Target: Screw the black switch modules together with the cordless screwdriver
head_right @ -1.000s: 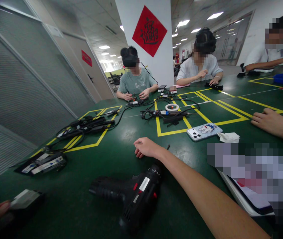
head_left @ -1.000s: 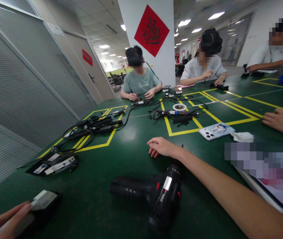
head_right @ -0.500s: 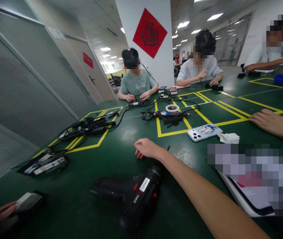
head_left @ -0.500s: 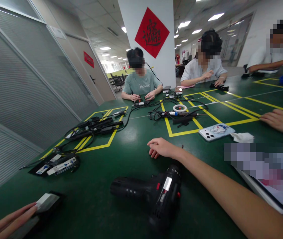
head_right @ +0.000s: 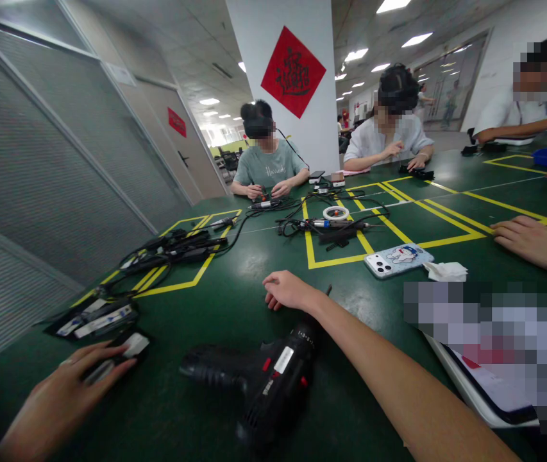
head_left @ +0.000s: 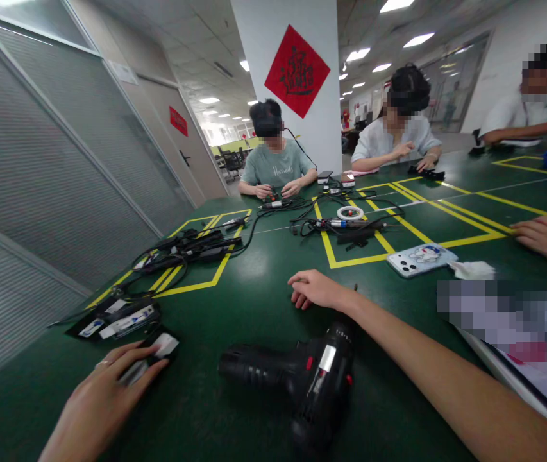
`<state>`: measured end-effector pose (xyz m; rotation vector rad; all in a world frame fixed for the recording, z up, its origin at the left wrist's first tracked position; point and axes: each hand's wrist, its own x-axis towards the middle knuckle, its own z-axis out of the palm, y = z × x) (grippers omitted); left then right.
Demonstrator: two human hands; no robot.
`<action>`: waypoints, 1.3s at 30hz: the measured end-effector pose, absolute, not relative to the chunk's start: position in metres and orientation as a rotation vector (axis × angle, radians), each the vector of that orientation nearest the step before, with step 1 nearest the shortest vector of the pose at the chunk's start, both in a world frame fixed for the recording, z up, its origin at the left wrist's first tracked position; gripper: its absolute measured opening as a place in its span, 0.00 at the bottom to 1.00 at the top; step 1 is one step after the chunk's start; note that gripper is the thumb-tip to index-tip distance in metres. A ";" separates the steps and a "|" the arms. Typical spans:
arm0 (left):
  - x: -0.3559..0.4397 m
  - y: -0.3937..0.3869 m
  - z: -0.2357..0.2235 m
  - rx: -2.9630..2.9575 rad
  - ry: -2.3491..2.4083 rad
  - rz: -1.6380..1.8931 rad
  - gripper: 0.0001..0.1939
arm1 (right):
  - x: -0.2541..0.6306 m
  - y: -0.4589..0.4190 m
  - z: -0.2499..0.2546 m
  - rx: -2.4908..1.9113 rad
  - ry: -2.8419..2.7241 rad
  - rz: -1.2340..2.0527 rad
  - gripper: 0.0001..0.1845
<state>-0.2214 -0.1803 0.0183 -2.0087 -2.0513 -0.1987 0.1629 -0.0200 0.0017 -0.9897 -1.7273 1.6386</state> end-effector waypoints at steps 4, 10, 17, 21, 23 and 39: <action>-0.187 -0.140 0.025 -2.214 -1.956 -0.280 0.18 | 0.163 -0.020 0.001 -0.991 -1.755 1.619 0.12; -0.135 -0.083 0.036 -2.534 -1.852 -0.448 0.17 | 0.163 -0.021 0.002 -0.984 -1.797 1.609 0.14; -0.057 -0.044 0.045 -2.988 -1.582 -0.617 0.13 | 0.167 -0.030 0.014 -1.057 -2.004 0.735 0.15; -0.026 -0.031 0.044 -3.176 -1.414 -0.677 0.14 | 0.167 -0.032 0.015 -1.022 -2.047 0.652 0.20; -0.017 -0.026 0.041 -3.227 -1.357 -0.702 0.14 | 0.168 -0.030 0.013 -1.039 -2.049 0.676 0.22; -0.017 -0.034 0.024 -3.138 -1.355 -0.969 0.19 | 0.170 -0.026 0.012 -1.161 -1.998 0.693 0.10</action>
